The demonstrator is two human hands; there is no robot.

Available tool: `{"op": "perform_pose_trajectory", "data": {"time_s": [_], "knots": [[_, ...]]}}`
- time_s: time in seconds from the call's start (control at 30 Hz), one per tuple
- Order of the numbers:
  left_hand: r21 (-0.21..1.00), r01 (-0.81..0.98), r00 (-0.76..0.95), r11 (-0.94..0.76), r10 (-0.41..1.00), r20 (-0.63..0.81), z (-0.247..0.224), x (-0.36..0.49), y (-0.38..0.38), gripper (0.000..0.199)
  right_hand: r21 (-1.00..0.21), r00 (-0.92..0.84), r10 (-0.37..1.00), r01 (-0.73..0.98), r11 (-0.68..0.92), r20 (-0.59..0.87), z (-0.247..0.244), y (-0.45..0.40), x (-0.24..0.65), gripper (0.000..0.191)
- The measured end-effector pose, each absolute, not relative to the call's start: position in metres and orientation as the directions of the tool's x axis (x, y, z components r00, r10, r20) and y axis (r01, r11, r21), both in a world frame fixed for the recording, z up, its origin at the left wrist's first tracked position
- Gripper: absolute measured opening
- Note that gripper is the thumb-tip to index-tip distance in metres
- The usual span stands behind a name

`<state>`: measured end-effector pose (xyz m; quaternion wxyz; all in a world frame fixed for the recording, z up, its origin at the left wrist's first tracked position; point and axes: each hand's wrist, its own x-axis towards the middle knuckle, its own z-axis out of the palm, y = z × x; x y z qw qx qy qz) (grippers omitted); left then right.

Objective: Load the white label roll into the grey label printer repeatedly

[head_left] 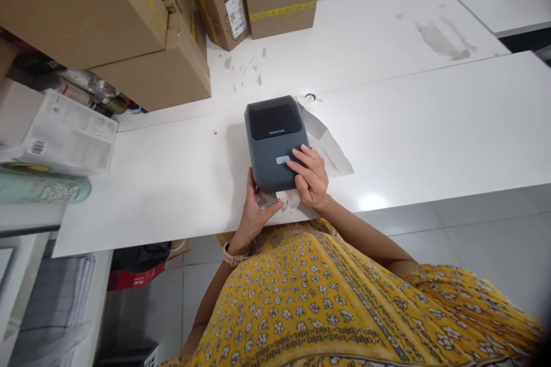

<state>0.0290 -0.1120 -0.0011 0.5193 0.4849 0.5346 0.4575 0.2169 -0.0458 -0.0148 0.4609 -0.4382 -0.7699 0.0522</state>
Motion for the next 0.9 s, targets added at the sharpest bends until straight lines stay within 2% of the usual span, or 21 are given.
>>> {"op": "perform_pose_trajectory", "data": {"time_s": [0.1, 0.23, 0.27, 0.47, 0.63, 0.77, 0.9], "knots": [[0.988, -0.013, -0.023, 0.152, 0.988, -0.152, 0.003, 0.017, -0.120, 0.100, -0.507, -0.174, 0.719, 0.599, 0.619, 0.673, -0.020, -0.045, 0.217, 0.047], [0.952, 0.042, -0.141, 0.304, 0.945, -0.296, 0.007, 0.007, -0.131, 0.053, -0.499, -0.156, 0.712, 0.612, 0.614, 0.684, -0.025, -0.045, 0.218, 0.047], [0.940, 0.069, -0.137, 0.334, 0.936, -0.323, 0.009, 0.007, -0.132, 0.046, -0.498, -0.159, 0.721, 0.623, 0.603, 0.674, -0.026, -0.044, 0.217, 0.048], [0.933, 0.099, 0.130, 0.346, 0.925, -0.357, 0.015, 0.030, -0.119, 0.049, -0.494, -0.166, 0.724, 0.628, 0.601, 0.670, -0.025, -0.045, 0.216, 0.050], [0.933, 0.014, 0.172, 0.359, 0.919, -0.356, 0.015, 0.056, -0.110, 0.049, -0.539, -0.149, 0.702, 0.537, 0.649, 0.696, -0.019, -0.046, 0.219, 0.051], [0.913, -0.085, 0.232, 0.400, 0.899, -0.372, 0.024, 0.063, -0.113, 0.047, -0.556, -0.172, 0.719, 0.523, 0.646, 0.673, -0.017, -0.046, 0.220, 0.052], [0.882, -0.117, 0.217, 0.456, 0.879, -0.425, 0.029, 0.064, -0.116, 0.049, -0.566, -0.153, 0.734, 0.539, 0.623, 0.662, -0.017, -0.046, 0.219, 0.051]]}}
